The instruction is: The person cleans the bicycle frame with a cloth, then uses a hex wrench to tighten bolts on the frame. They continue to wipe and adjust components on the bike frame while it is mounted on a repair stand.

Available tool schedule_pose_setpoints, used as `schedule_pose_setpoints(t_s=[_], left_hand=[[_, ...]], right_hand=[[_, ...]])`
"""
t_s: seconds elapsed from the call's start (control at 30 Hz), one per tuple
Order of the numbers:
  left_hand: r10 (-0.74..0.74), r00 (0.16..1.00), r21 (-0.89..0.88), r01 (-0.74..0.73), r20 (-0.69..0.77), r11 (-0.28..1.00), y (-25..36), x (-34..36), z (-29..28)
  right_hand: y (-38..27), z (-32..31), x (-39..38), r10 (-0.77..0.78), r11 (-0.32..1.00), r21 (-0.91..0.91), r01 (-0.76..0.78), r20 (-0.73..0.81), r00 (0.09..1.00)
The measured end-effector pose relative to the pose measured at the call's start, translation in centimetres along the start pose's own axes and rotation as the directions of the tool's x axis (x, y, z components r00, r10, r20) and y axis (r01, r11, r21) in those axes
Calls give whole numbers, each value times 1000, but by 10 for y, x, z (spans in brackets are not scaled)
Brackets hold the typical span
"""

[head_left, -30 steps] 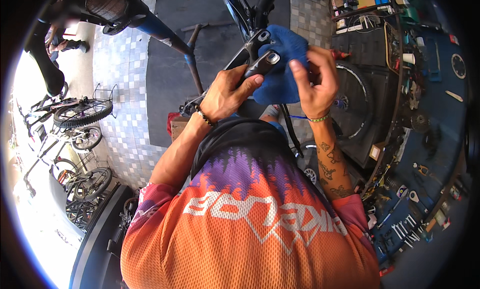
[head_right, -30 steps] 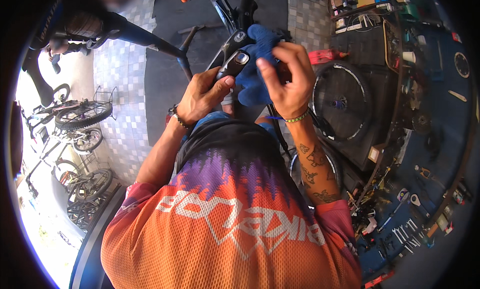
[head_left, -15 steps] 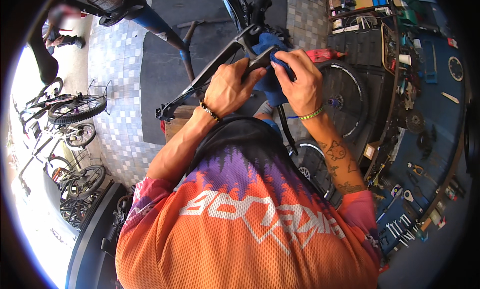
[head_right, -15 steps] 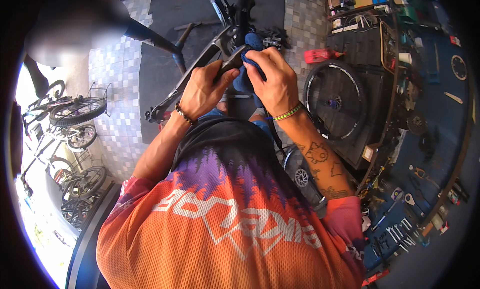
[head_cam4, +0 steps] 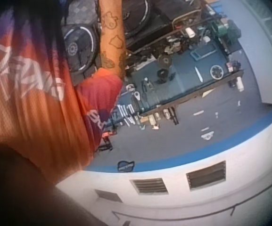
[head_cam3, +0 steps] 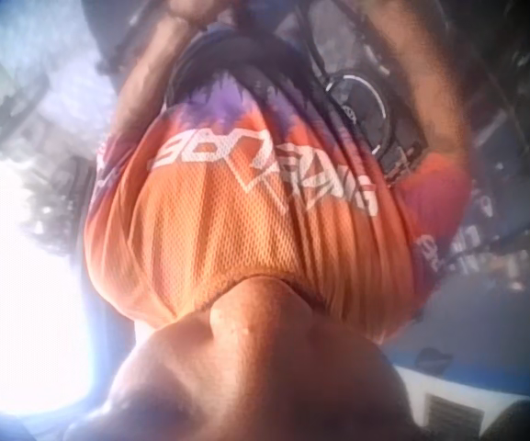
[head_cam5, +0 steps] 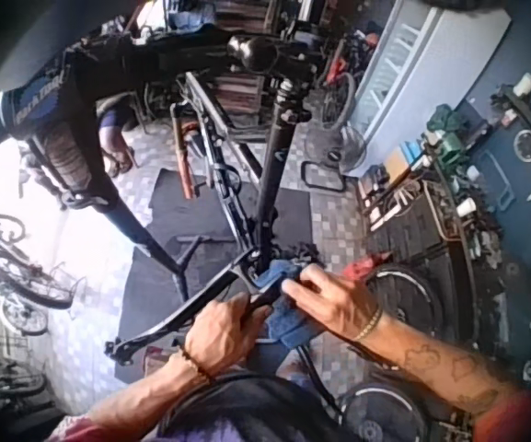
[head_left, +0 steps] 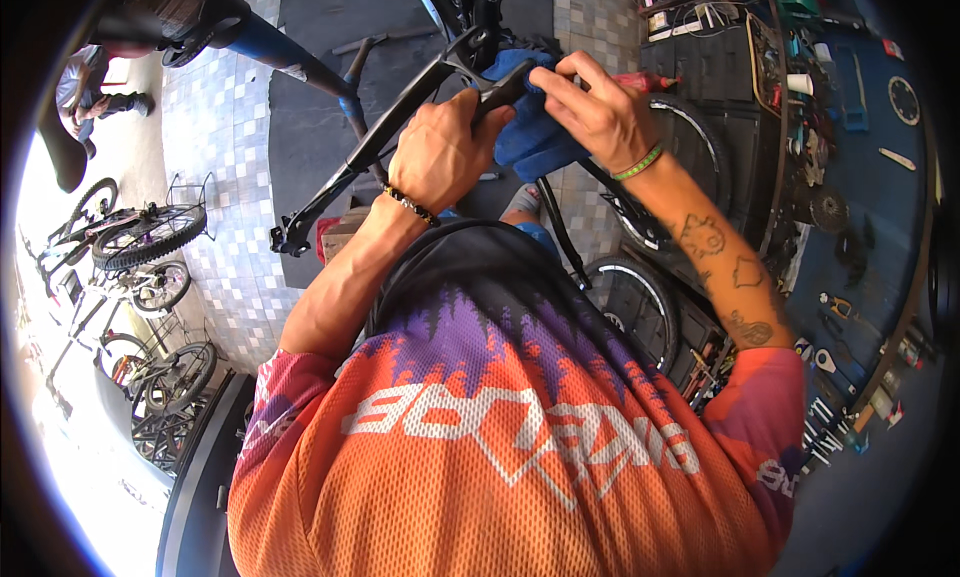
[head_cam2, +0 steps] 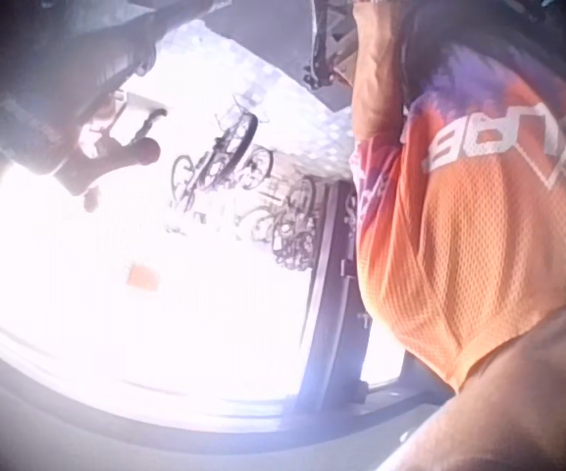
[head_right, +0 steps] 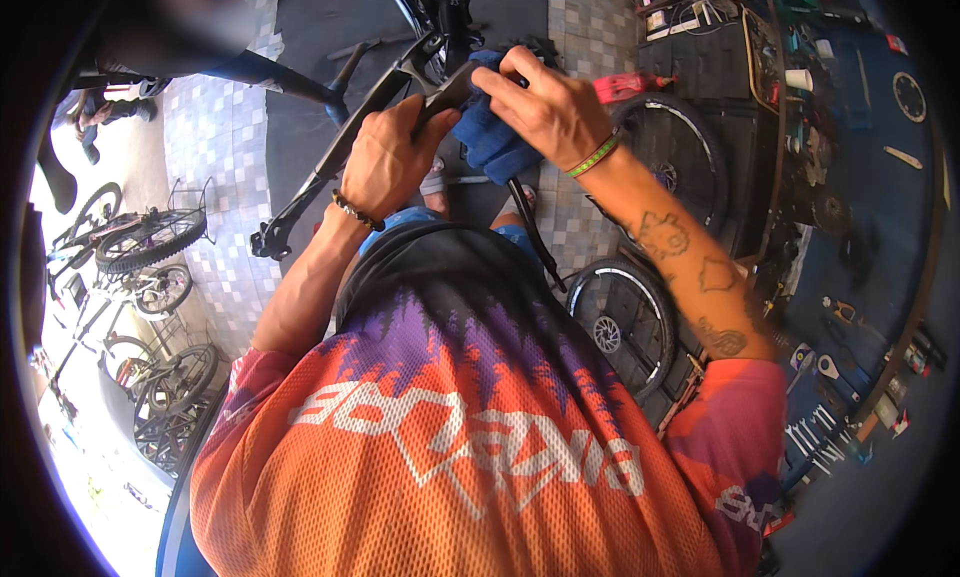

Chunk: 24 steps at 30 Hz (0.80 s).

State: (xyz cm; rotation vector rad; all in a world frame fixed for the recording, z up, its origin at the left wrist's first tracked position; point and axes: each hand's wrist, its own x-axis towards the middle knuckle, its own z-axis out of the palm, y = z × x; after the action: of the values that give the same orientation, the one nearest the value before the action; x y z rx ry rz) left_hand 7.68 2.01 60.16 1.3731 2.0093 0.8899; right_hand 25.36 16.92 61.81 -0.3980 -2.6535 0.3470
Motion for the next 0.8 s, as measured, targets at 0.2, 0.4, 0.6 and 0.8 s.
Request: schedule_pose_setpoints(t_s=[0.2,0.4,0.6,0.8], left_hand=[[-34,997,42,37,-65,998,-8,3,9],[-63,998,-14,63,-17,998,-1,1,10],[-50,999,-22,50,-11,999,0,8,3],[-60,998,-50,58,-29,997,-3,2,0]], right_hand=[[-56,43,-2,837,344,700,-626,74,543],[-8,20,-11,144,989,26,-143,-53,988],[22,-9,-5,-56,995,-89,55,-8,998],[-24,26,-11,891,-23,853,-521,253,376]])
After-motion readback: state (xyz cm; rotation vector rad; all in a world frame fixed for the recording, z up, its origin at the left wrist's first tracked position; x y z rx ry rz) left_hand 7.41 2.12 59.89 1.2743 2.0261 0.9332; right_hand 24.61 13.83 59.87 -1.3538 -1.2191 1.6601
